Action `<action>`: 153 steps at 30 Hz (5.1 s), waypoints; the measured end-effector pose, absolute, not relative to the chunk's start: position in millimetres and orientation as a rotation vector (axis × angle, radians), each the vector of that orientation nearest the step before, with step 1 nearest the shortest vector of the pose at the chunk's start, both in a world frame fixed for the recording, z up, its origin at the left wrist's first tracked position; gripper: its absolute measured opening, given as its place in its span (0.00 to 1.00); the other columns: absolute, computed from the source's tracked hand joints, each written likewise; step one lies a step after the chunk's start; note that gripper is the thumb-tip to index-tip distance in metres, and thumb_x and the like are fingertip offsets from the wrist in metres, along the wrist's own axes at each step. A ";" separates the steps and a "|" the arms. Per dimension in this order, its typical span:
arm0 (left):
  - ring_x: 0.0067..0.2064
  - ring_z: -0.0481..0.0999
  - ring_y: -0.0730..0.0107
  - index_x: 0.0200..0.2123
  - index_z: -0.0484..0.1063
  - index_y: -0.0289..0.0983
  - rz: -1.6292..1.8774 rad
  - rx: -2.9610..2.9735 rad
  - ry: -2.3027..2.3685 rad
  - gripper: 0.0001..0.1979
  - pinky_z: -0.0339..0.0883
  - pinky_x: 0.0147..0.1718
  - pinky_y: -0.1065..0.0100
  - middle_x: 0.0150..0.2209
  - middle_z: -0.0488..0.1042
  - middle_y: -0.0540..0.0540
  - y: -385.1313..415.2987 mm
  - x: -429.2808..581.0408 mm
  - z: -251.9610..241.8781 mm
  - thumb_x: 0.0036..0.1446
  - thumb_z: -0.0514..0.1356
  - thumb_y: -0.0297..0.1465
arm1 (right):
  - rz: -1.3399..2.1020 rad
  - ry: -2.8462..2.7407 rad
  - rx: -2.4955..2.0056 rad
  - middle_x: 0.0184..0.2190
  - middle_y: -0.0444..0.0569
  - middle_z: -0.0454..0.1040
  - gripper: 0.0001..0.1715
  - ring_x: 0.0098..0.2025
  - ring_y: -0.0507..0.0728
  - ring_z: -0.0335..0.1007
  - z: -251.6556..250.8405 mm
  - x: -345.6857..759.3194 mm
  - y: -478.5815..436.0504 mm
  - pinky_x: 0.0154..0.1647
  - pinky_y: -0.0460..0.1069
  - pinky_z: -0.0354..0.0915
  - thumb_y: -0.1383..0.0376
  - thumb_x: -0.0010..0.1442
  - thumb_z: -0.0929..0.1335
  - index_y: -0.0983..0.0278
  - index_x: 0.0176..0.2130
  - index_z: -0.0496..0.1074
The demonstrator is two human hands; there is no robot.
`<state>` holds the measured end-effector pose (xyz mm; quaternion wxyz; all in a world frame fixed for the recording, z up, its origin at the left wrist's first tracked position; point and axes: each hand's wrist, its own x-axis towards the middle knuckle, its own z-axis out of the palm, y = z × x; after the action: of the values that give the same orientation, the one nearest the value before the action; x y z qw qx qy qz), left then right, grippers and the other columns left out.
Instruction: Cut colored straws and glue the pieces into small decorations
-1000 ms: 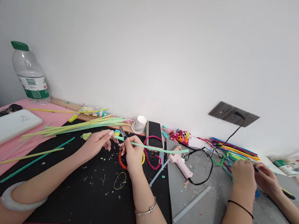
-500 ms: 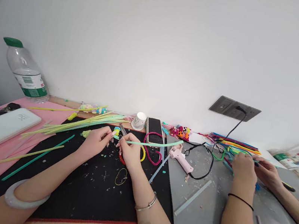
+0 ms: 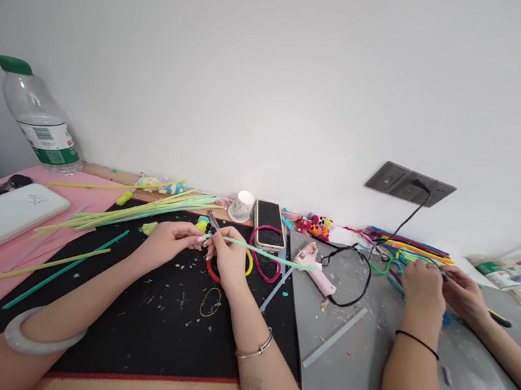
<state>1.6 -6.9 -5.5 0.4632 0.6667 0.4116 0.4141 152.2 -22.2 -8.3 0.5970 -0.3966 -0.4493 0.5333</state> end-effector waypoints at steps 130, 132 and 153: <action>0.21 0.61 0.82 0.27 0.66 0.34 0.912 1.110 0.705 0.12 0.57 0.22 0.76 0.22 0.63 0.54 -13.2 4.5 5.1 0.53 0.62 0.37 | 1.194 -0.948 -0.998 0.19 0.40 0.65 0.14 0.20 0.47 0.54 -5.8 156.6 -22.1 0.20 0.44 0.50 0.58 0.47 0.73 0.65 0.25 0.69; 0.19 0.57 0.83 0.28 0.65 0.35 0.846 0.927 0.615 0.11 0.55 0.20 0.77 0.21 0.60 0.56 -14.5 3.8 6.2 0.55 0.61 0.36 | 1.212 -0.937 -0.988 0.19 0.40 0.65 0.15 0.19 0.46 0.53 -5.1 156.7 -22.2 0.20 0.44 0.50 0.58 0.47 0.73 0.65 0.24 0.69; 0.21 0.64 0.79 0.30 0.67 0.34 0.753 0.648 0.519 0.08 0.62 0.24 0.75 0.21 0.65 0.52 -13.3 5.3 -3.0 0.53 0.64 0.30 | 1.213 -0.988 -0.975 0.18 0.40 0.65 0.15 0.19 0.47 0.53 -2.7 155.6 -22.4 0.19 0.44 0.49 0.58 0.46 0.74 0.65 0.23 0.69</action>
<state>5.3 -13.3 -3.0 0.8471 0.3073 0.2464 0.3569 155.6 -22.4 -2.7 0.6045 -0.4213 -0.4268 0.5243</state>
